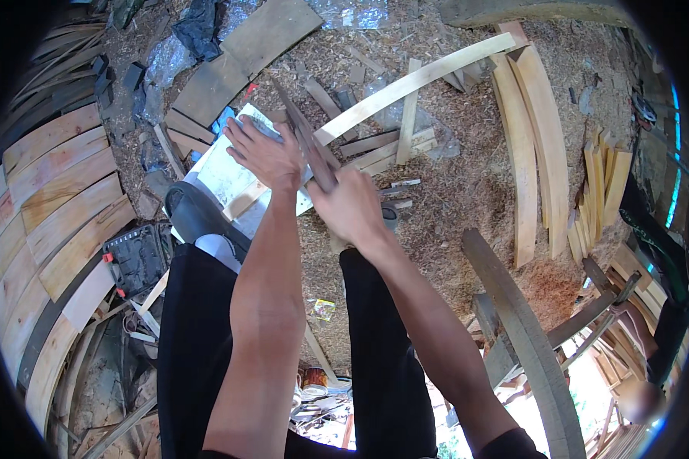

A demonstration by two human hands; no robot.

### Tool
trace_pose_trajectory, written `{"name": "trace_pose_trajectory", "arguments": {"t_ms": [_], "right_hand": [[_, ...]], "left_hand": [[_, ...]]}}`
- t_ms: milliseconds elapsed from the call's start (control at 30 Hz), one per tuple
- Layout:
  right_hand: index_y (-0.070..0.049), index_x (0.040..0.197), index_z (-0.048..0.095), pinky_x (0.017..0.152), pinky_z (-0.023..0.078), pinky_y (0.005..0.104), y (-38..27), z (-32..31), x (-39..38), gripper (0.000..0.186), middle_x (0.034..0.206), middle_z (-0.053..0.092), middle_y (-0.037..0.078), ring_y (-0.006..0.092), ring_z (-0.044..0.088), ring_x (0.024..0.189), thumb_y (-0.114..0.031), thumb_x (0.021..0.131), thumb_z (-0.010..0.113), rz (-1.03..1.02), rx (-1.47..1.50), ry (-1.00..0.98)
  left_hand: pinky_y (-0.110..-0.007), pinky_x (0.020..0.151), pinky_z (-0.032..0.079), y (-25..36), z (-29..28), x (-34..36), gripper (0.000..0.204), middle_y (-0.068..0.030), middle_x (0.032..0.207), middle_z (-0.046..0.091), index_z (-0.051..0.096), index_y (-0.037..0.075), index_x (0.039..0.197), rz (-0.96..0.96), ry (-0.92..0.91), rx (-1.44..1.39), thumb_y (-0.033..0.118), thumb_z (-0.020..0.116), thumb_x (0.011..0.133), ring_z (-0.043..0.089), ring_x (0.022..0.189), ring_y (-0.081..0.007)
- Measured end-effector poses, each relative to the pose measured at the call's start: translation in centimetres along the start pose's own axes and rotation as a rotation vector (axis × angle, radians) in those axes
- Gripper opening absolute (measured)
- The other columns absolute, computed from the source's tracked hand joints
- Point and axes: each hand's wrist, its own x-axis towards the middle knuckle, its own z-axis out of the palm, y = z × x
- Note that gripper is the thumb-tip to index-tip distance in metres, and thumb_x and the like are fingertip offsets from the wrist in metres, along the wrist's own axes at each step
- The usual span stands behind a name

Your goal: Sawing a thin strip of wood on a block in a workshop.

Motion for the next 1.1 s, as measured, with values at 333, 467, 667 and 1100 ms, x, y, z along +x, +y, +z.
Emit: {"name": "trace_pose_trajectory", "arguments": {"t_ms": [333,467,667,1100], "right_hand": [[0.008,0.078,0.068,0.067,0.052,0.0477,1.4,1.3,0.1,0.039,0.066,0.063,0.027,0.0439,0.067,0.072,-0.031,0.08,0.066,-0.085,0.03,0.074],[0.006,0.078,0.067,0.064,0.052,0.0425,3.0,0.1,-6.0,0.032,0.063,0.062,0.024,0.0383,0.068,0.065,-0.026,0.081,0.065,-0.115,0.097,0.117],[0.005,0.078,0.066,0.057,0.049,0.039,5.0,-3.3,-14.5,0.022,0.058,0.057,0.022,0.031,0.064,0.054,-0.017,0.078,0.066,-0.023,0.092,0.077],[0.014,0.082,0.065,0.076,0.054,0.0487,-3.5,0.5,3.9,0.054,0.078,0.062,0.036,0.0476,0.065,0.085,-0.04,0.082,0.065,0.002,-0.074,0.041]], "left_hand": [[-0.056,0.118,0.012,0.0,0.2,-0.1,0.066,-0.023,0.154,0.027,0.038,-0.002,0.14,-0.011,-0.001,-0.003,0.035,0.051,0.087,0.017,0.147,-0.0368],[-0.056,0.118,0.011,0.5,-0.4,-0.4,0.065,-0.0242,0.153,0.027,0.038,-0.004,0.139,-0.002,0.004,-0.02,0.033,0.05,0.087,0.016,0.147,-0.0374],[-0.056,0.118,0.011,0.6,-0.3,-0.3,0.065,-0.0246,0.153,0.027,0.038,-0.005,0.139,-0.017,0.003,-0.003,0.032,0.05,0.087,0.015,0.147,-0.0378],[-0.056,0.118,0.012,-0.2,0.4,0.2,0.066,-0.0226,0.153,0.028,0.039,-0.003,0.139,0.005,0.007,-0.011,0.034,0.051,0.086,0.017,0.147,-0.0381]]}}
